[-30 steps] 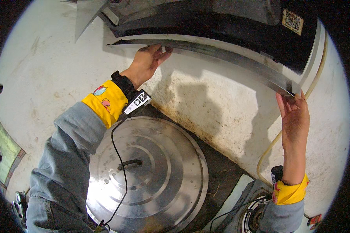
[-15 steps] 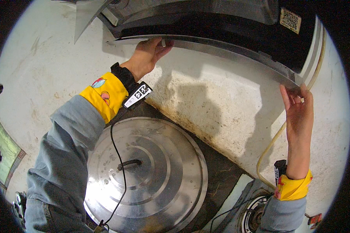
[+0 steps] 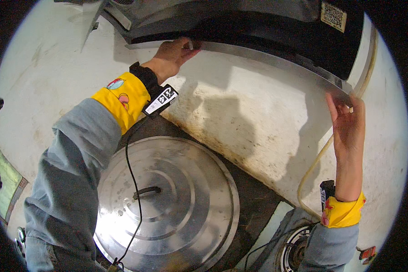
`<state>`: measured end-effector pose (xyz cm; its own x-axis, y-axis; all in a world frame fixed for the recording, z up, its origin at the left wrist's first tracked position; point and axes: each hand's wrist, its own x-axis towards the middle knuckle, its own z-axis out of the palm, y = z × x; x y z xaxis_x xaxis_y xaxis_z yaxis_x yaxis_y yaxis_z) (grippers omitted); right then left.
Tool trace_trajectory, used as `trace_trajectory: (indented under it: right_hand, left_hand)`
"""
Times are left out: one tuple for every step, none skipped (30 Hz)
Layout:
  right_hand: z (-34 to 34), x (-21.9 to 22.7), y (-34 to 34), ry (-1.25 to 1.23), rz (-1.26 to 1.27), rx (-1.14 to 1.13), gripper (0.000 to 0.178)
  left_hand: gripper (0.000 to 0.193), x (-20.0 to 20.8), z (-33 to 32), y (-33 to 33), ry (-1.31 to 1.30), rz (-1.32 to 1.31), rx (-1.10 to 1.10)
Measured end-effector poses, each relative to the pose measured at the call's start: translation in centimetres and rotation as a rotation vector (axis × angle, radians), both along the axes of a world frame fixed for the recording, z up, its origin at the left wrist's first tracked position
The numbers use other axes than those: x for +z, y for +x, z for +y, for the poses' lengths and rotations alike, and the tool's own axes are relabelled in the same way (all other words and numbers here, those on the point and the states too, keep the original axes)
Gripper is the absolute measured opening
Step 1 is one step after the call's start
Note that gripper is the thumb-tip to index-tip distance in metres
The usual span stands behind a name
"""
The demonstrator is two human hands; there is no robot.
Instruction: The person repeatedly aligns and snaps a long metal trim piece into the bottom edge of a wall-mounted range hood. After several attempts, the person wipes the hood surface with a cloth, washes hands at the sink, and walks through the house.
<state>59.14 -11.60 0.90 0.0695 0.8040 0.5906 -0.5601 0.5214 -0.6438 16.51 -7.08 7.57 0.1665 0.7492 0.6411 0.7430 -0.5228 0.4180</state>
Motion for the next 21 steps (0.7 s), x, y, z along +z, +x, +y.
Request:
trace_trajectory:
  right_hand:
    - [0.0, -0.1, 0.0, 0.001, -0.009, 0.009, 0.032]
    - [0.0, -0.2, 0.0, -0.011, -0.022, -0.003, 0.032]
    - [0.0, -0.3, 0.0, -0.016, -0.042, -0.027, 0.033]
    - [0.0, -0.6, -0.1, -0.03, -0.045, -0.035, 0.033]
    - [0.1, -0.8, -0.2, -0.036, -0.06, -0.053, 0.034]
    - [0.0, -1.1, -0.2, -0.013, -0.097, -0.061, 0.034]
    - [0.0, -1.3, -0.3, -0.023, -0.075, -0.032, 0.034]
    - [0.0, -1.5, -0.4, -0.004, -0.076, 0.005, 0.035]
    - [-0.1, -1.6, -0.4, -0.033, -0.069, -0.012, 0.035]
    - [-0.2, -1.7, -0.5, -0.074, -0.059, -0.022, 0.042]
    - [-0.3, -1.8, -0.5, -0.047, -0.08, -0.006, 0.046]
    - [-0.4, -2.0, -0.5, -0.052, -0.089, -0.02, 0.05]
    - [-0.5, -2.2, -0.5, -0.027, -0.128, -0.034, 0.054]
    - [-0.7, -2.5, -0.5, -0.034, -0.149, -0.043, 0.056]
    - [-0.8, -2.9, -0.4, -0.077, -0.096, -0.018, 0.056]
    - [-0.9, -3.4, -0.2, -0.103, -0.077, 0.007, 0.057]
    - [-0.9, -3.9, 0.1, -0.102, -0.068, 0.051, 0.057]
    - [-0.9, -4.4, 0.3, -0.14, -0.047, 0.05, 0.057]
    - [-0.9, -4.9, 0.7, -0.169, -0.04, 0.042, 0.056]
    - [-0.9, -5.3, 1.1, -0.176, -0.036, 0.103, 0.054]
    - [-1.2, -5.6, 1.4, -0.196, -0.035, 0.139, 0.052]
  left_hand:
    - [0.02, -0.1, 0.2, 0.0, 0.031, 0.069, 0.049]
    - [0.02, -0.3, 0.3, 0.0, 0.043, 0.125, 0.11]
    - [0.02, -0.5, 0.4, 0.0, 0.019, -0.013, 0.021]
    - [0.02, -0.7, 0.7, -0.1, -0.025, -0.165, -0.056]
    - [0.019, -0.9, 1.0, -0.2, -0.032, -0.249, -0.085]
    - [0.018, -1.2, 1.4, -0.4, -0.059, -0.23, -0.065]
    - [0.016, -1.8, 1.9, -0.7, -0.047, -0.141, 0.0]
    - [0.014, -2.1, 2.7, -1.2, 0.038, -0.018, 0.031]
    - [0.012, -2.4, 3.5, -1.6, 0.029, -0.143, -0.07]
    - [0.01, -2.9, 4.4, -2.0, 0.09, -0.236, -0.207]
    - [0.008, -3.4, 5.1, -2.4, 0.117, -0.21, -0.139]
    - [0.008, -3.9, 5.6, -2.7, 0.241, -0.092, -0.18]
    - [0.008, -4.2, 5.9, -3.0, 0.32, -0.025, -0.161]
    - [0.009, -4.8, 5.9, -2.8, 0.377, 0.053, -0.073]
    - [0.012, -5.1, 5.6, -2.7, 0.255, -0.098, -0.094]
    - [0.015, -5.3, 5.1, -2.3, 0.143, -0.269, -0.114]
    - [0.018, -5.3, 4.3, -2.1, 0.048, -0.444, -0.124]
    - [0.021, -5.3, 3.8, -1.2, -0.164, -0.956, -0.2]
    - [0.025, -5.4, 3.0, -0.3, -0.359, -1.451, -0.364]
    - [0.028, -5.0, 2.1, 0.1, -0.405, -1.486, -0.298]
    - [0.032, -4.5, 1.2, 0.5, -0.433, -1.503, -0.318]
